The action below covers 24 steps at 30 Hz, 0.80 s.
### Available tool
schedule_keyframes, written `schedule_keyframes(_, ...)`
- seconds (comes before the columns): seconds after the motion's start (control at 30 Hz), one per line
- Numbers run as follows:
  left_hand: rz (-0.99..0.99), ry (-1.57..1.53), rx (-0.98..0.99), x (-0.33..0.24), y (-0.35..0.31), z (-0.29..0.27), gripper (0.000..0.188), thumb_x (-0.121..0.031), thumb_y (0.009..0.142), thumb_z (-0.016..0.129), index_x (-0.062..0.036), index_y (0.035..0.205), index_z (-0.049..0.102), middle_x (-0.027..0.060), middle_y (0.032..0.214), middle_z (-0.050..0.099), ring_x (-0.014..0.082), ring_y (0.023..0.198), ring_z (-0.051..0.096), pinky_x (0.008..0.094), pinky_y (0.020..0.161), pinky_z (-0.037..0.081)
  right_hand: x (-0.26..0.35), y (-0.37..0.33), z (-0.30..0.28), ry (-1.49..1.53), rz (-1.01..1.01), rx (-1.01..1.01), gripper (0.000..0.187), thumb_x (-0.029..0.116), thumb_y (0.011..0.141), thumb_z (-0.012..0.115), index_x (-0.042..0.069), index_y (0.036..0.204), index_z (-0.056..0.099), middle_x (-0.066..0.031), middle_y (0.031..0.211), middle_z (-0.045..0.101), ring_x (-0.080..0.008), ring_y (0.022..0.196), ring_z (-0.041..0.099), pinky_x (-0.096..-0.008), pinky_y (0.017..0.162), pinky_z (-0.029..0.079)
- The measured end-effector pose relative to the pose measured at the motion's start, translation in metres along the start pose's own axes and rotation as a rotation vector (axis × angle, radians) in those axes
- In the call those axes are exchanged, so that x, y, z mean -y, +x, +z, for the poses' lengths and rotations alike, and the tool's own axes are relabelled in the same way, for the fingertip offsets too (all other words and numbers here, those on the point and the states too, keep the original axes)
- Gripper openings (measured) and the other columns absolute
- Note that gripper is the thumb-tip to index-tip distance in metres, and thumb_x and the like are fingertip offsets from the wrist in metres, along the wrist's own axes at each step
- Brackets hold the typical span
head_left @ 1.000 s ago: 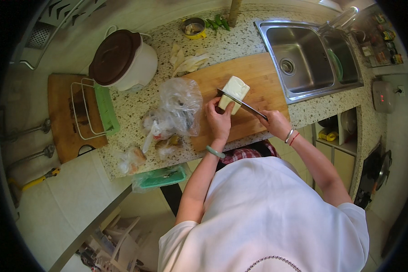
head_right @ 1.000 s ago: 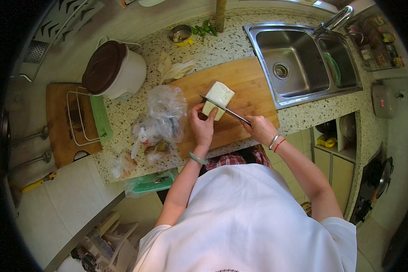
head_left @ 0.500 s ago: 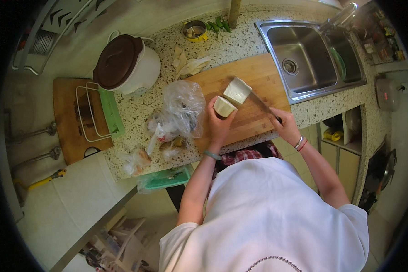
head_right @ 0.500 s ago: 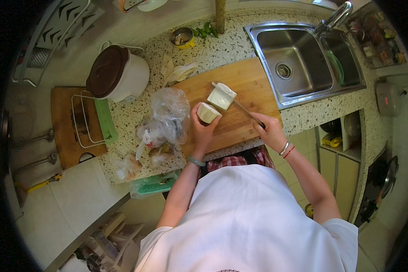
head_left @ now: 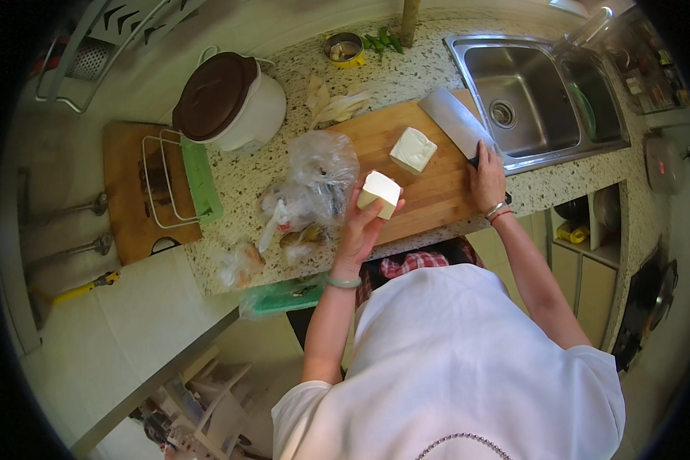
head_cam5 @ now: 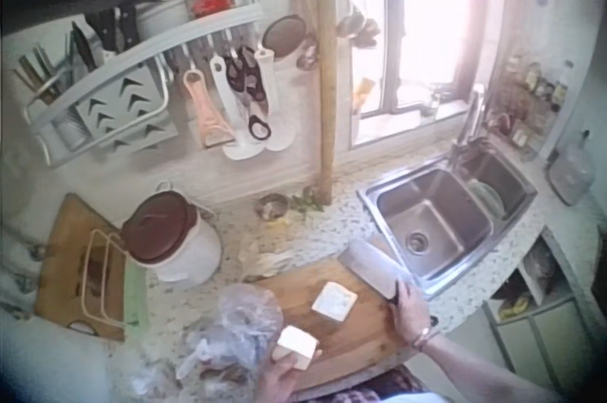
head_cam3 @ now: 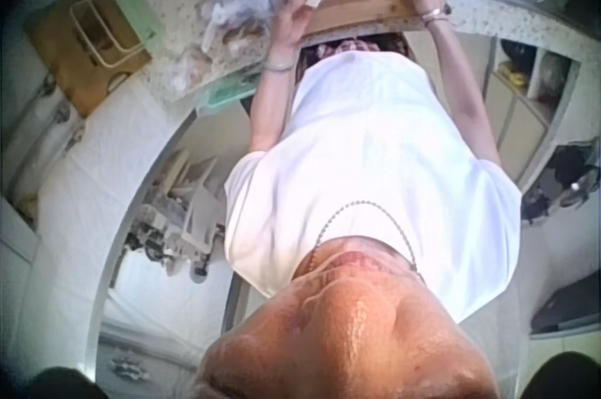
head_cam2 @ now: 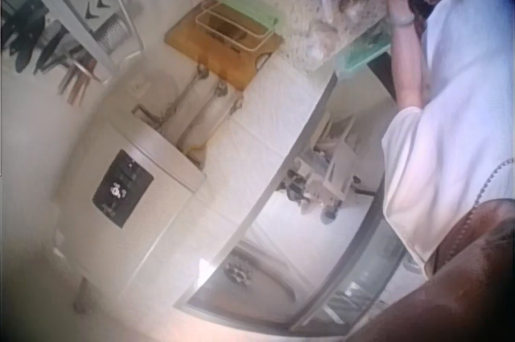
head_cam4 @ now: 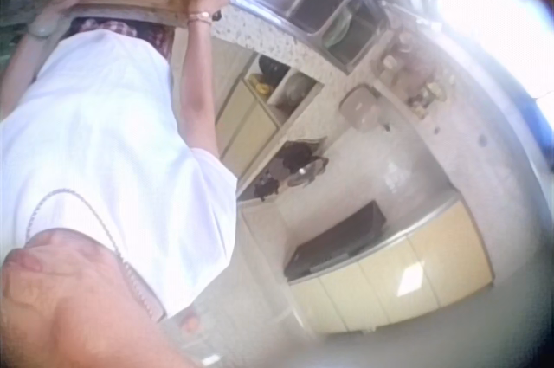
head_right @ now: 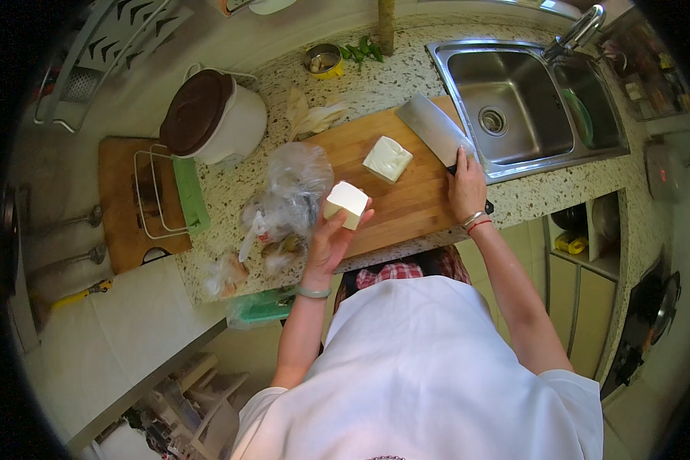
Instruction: The person retrieves a block of tofu from the refrigerator and places it on a wooden cutting board. They unwrap the tofu, cut it into smaller rectangular pieces using a knife, and transfer the pieces into a white bowl.
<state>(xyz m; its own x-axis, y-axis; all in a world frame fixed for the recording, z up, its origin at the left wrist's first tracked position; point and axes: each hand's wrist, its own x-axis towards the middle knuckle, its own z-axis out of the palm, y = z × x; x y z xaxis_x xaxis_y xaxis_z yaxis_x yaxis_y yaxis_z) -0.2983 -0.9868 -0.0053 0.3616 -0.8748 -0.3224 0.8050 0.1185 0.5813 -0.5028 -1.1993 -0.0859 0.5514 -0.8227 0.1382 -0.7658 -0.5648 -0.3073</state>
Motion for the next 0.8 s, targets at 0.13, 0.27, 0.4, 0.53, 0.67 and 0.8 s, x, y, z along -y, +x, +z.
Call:
schedule_keyframes(0.13, 0.123, 0.149, -0.151, -0.023, -0.019, -0.004, 0.052, -0.009, 0.089, 0.069, -0.0068, 0.136, 0.047, 0.0139, 0.127, 0.057, 0.0343, 0.121, 0.057, 0.0498, 0.104, 0.049, 0.005, -0.001, 0.005, -0.053, 0.012, 0.021, 0.065, 0.012, 0.082, 0.072, -0.001, 0.14, 0.045, -0.0172, 0.11, 0.056, -0.0356, 0.103, 0.052, -0.0429, 0.089, 0.045)
schedule_keyframes(0.27, 0.176, 0.161, -0.303, -0.049, -0.032, -0.021, 0.057, -0.005, 0.088, 0.069, -0.0076, 0.138, 0.043, 0.01, 0.124, 0.056, 0.025, 0.113, 0.058, 0.0448, 0.1, 0.052, 0.007, -0.005, 0.011, -0.028, 0.014, -0.007, 0.064, 0.011, 0.081, 0.072, 0.001, 0.139, 0.047, -0.0173, 0.111, 0.055, -0.0365, 0.103, 0.052, -0.0444, 0.088, 0.045)
schedule_keyframes(0.4, 0.194, 0.24, -0.429, -0.059, -0.026, -0.045, 0.056, -0.005, 0.088, 0.071, -0.0096, 0.137, 0.045, 0.0069, 0.123, 0.056, 0.0208, 0.109, 0.059, 0.0379, 0.093, 0.054, 0.006, -0.009, 0.014, 0.066, 0.028, -0.027, 0.063, 0.009, 0.08, 0.073, 0.002, 0.137, 0.049, -0.0179, 0.111, 0.054, -0.0364, 0.102, 0.052, -0.0454, 0.088, 0.044)
schedule_keyframes(0.53, 0.185, 0.298, -0.524, -0.051, -0.018, -0.061, 0.062, -0.008, 0.084, 0.076, -0.0125, 0.137, 0.044, 0.0039, 0.119, 0.058, 0.0167, 0.105, 0.06, 0.0295, 0.085, 0.051, 0.005, -0.007, 0.007, 0.153, 0.027, -0.022, 0.061, 0.004, 0.077, 0.073, 0.002, 0.134, 0.052, -0.0182, 0.111, 0.054, -0.036, 0.102, 0.053, -0.0444, 0.089, 0.045)
schedule_keyframes(0.67, 0.164, 0.353, -0.554, -0.045, -0.021, -0.059, 0.068, -0.01, 0.083, 0.079, -0.0127, 0.139, 0.041, 0.0036, 0.118, 0.058, 0.0149, 0.102, 0.06, 0.0277, 0.082, 0.049, 0.035, -0.001, -0.022, 0.212, -0.094, -0.12, 0.054, -0.001, 0.073, 0.071, 0.004, 0.126, 0.059, -0.0168, 0.112, 0.058, -0.0351, 0.103, 0.055, -0.0432, 0.089, 0.046)
schedule_keyframes(0.8, 0.14, 0.432, -0.565, -0.045, -0.02, -0.053, 0.07, -0.012, 0.083, 0.079, -0.0123, 0.141, 0.039, 0.0034, 0.118, 0.057, 0.0143, 0.1, 0.059, 0.0275, 0.08, 0.049, 0.135, 0.014, -0.041, 0.861, -0.301, 0.139, 0.053, -0.003, 0.071, 0.064, 0.006, 0.123, 0.061, -0.014, 0.123, 0.061, -0.0353, 0.113, 0.055, -0.0405, 0.099, 0.046)
